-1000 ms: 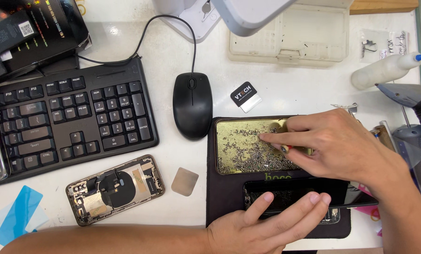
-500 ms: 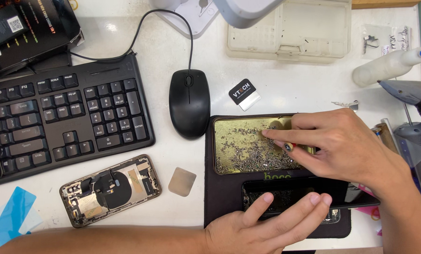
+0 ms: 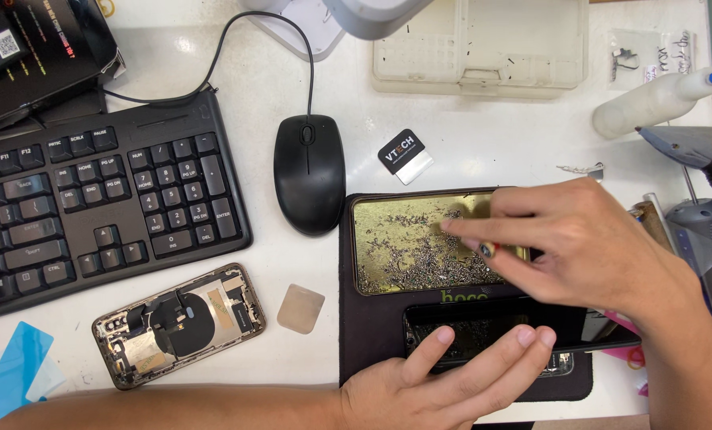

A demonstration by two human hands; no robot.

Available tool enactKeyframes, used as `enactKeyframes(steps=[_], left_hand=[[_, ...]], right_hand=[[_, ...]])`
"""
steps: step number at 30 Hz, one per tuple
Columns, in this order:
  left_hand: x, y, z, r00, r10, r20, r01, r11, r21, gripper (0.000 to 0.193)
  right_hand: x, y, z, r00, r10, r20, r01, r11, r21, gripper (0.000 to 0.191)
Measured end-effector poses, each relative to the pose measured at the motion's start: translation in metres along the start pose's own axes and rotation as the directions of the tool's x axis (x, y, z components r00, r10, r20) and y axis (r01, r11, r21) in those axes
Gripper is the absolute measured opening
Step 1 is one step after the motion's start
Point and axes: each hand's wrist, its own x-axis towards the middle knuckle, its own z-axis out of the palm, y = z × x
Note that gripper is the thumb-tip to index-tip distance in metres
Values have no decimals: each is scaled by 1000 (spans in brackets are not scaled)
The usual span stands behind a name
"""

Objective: The person uses a precision screwdriver to remove and place small screws from a disassembled smartphone, storing them in a metal tray. The hands repeatedly access the phone's internal frame and a compartmentalized parts box while working at a cluttered electronics repair desk.

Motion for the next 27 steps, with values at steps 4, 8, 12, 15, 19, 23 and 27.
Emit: enactKeyframes(steps=[4, 8, 12, 15, 19, 23, 27], left_hand=[[2, 3, 1, 1000, -10, 3, 10, 1000, -20, 46], [0, 3, 3, 1000, 15, -6, -15, 1000, -1, 46], [1, 6, 5, 1000, 6, -9, -6, 1000, 2, 41], [2, 7, 5, 1000, -2, -4, 2, 1000, 5, 39], [5, 5, 6, 1000, -13, -28, 13, 1000, 14, 39], [7, 5, 4, 999, -35, -21, 35, 999, 14, 38], [9, 9, 6, 998, -60, -33, 62, 997, 44, 33]], right_hand=[[-1, 0, 1, 988, 29, 150, -44, 995, 95, 39], [-3, -3, -6, 995, -11, 95, 7, 999, 42, 43], [-5, -6, -4, 960, 28, 277, -65, 990, 126, 46], [-7, -2, -2, 986, 21, 164, -34, 997, 74, 43], [-10, 4, -2, 981, -21, 195, -15, 984, 180, 45], [-8, 3, 1, 987, -33, 160, 20, 997, 78, 44], [-4, 2, -2, 933, 19, 358, -50, 996, 77, 46]])
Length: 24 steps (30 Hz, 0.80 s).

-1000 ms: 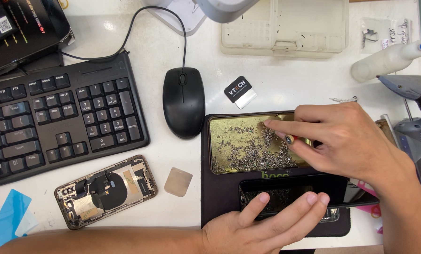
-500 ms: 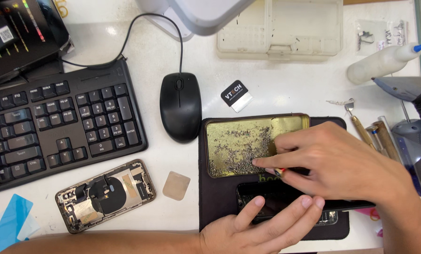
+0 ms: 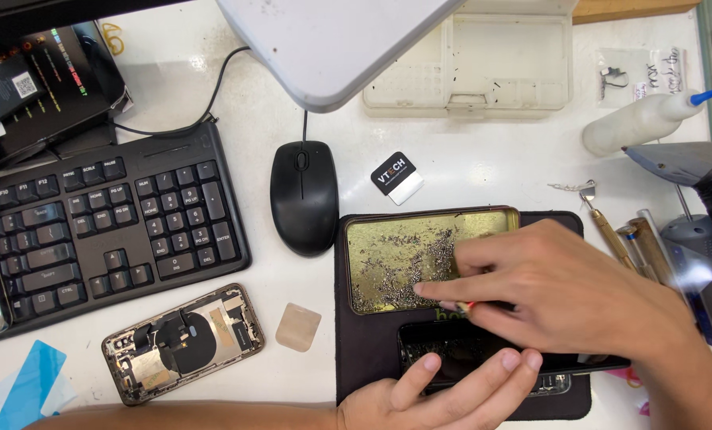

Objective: The person uses a precision screwdriver to remove and place small screws from a disassembled smartphone, storing them in a metal tray. The hands repeatedly access the phone's internal frame and a compartmentalized parts box while working at a cluttered electronics repair desk.

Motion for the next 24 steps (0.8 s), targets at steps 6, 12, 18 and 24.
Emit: enactKeyframes(steps=[6, 12, 18, 24], left_hand=[[-5, -1, 3, 999, 40, 2, -40, 999, 33, 37], [-7, 2, 2, 999, 37, 23, -39, 995, 95, 36], [-10, 3, 3, 999, 31, 10, -32, 993, 110, 37], [-12, 4, 0, 1000, 17, 17, -18, 997, 75, 38]], right_hand=[[1, -1, -10, 993, 105, -51, -106, 994, 2, 51], [5, -3, -6, 987, -40, -153, 38, 999, -18, 42], [9, -5, -5, 997, -18, -79, 19, 1000, 13, 51], [11, -8, -9, 997, 35, -72, -33, 999, 29, 49]])
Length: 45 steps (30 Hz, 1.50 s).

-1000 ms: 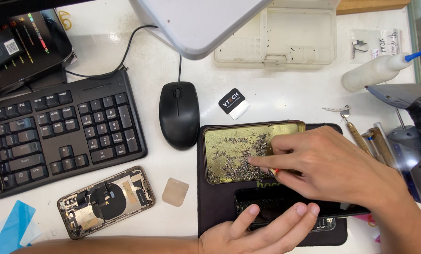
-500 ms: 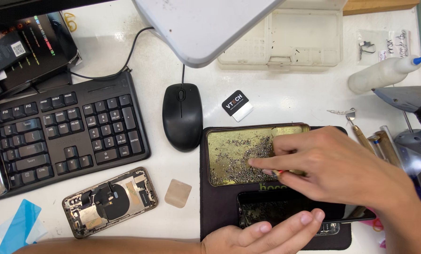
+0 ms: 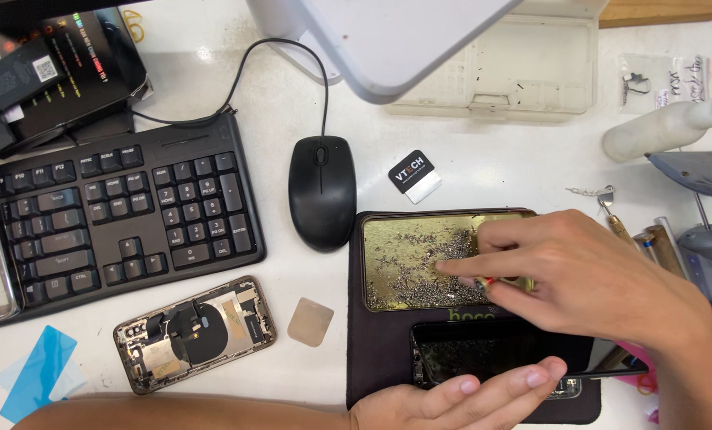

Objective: The person uses a precision screwdriver to remove and place small screws from a disassembled smartphone, storing them in a metal tray. The hands repeatedly access the phone's internal frame and a compartmentalized parts box while working at a cluttered electronics repair desk.

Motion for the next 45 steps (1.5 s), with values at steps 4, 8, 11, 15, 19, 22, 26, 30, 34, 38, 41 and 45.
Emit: enactKeyframes(steps=[4, 8, 11, 15, 19, 22, 26, 30, 34, 38, 41, 45], left_hand=[[0, 0, -2, 1000, -18, 2, 18, 1000, 7, 36], [-1, -2, -1, 1000, 2, 0, -2, 1000, 2, 40], [-1, -2, -1, 1000, 3, 0, -3, 1000, -7, 41], [-1, 1, 1, 1000, -7, -1, 7, 1000, 10, 38], [-3, 2, 4, 1000, -4, -7, 4, 1000, 28, 37], [-3, 3, 3, 1000, -8, 4, 8, 1000, 22, 37], [-3, 3, 3, 1000, -7, -4, 7, 1000, 20, 36], [-2, 4, 8, 999, -11, -31, 12, 999, 39, 34], [-3, 6, 10, 999, -9, -35, 10, 999, 41, 34], [-4, 8, 12, 1000, -13, -26, 14, 999, 33, 33], [-3, 11, 12, 1000, -21, -22, 21, 1000, 10, 33], [-3, 11, 11, 1000, -24, -16, 24, 1000, 12, 34]], right_hand=[[1, -2, 1, 998, 38, -41, -39, 999, -18, 50], [4, -1, 6, 999, 20, -37, -22, 997, -80, 48], [2, 2, 3, 997, 55, -46, -58, 996, -70, 46], [1, 6, 3, 994, 102, -35, -103, 994, -26, 45], [0, 8, 5, 996, 76, -53, -76, 997, -6, 42], [-3, 10, 5, 994, 15, -107, -14, 1000, 11, 41], [-8, 12, 5, 995, 12, -96, -9, 999, 30, 43], [-10, 13, 6, 999, -22, -23, 22, 999, 23, 41], [-12, 12, 6, 999, 18, -47, -19, 1000, -16, 44], [-9, 11, 9, 996, -20, -84, 14, 997, -76, 49], [-9, 12, 8, 989, -74, -126, 67, 996, -61, 44], [-11, 14, 6, 986, -57, -155, 54, 998, -22, 43]])
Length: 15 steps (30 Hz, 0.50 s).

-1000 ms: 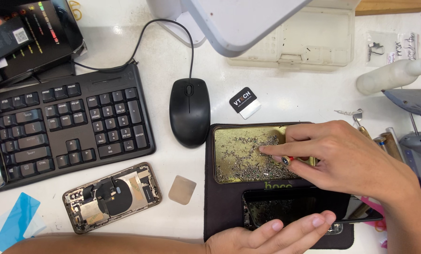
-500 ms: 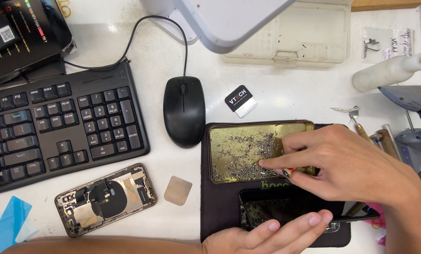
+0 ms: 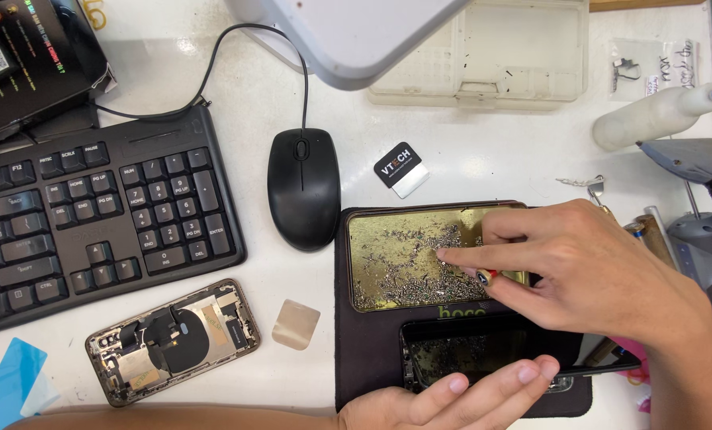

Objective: The person uses a precision screwdriver to remove and place small screws from a disassembled smartphone, storing them in a metal tray. The hands repeatedly access the phone's internal frame and a compartmentalized parts box while working at a cluttered electronics repair desk.

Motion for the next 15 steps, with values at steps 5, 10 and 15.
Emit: enactKeyframes(steps=[5, 10, 15], left_hand=[[0, -1, -1, 1000, 3, 2, -3, 1000, 1, 34], [-2, -2, -1, 1000, 14, 5, -14, 1000, -6, 35], [-2, -3, 4, 999, 43, -34, -41, 998, 42, 33]], right_hand=[[2, -1, 4, 1000, -15, -24, 14, 1000, -12, 39], [-9, 5, -3, 995, 75, 60, -78, 996, 47, 42], [-9, 6, 5, 986, -20, 167, 2, 994, 105, 40]])
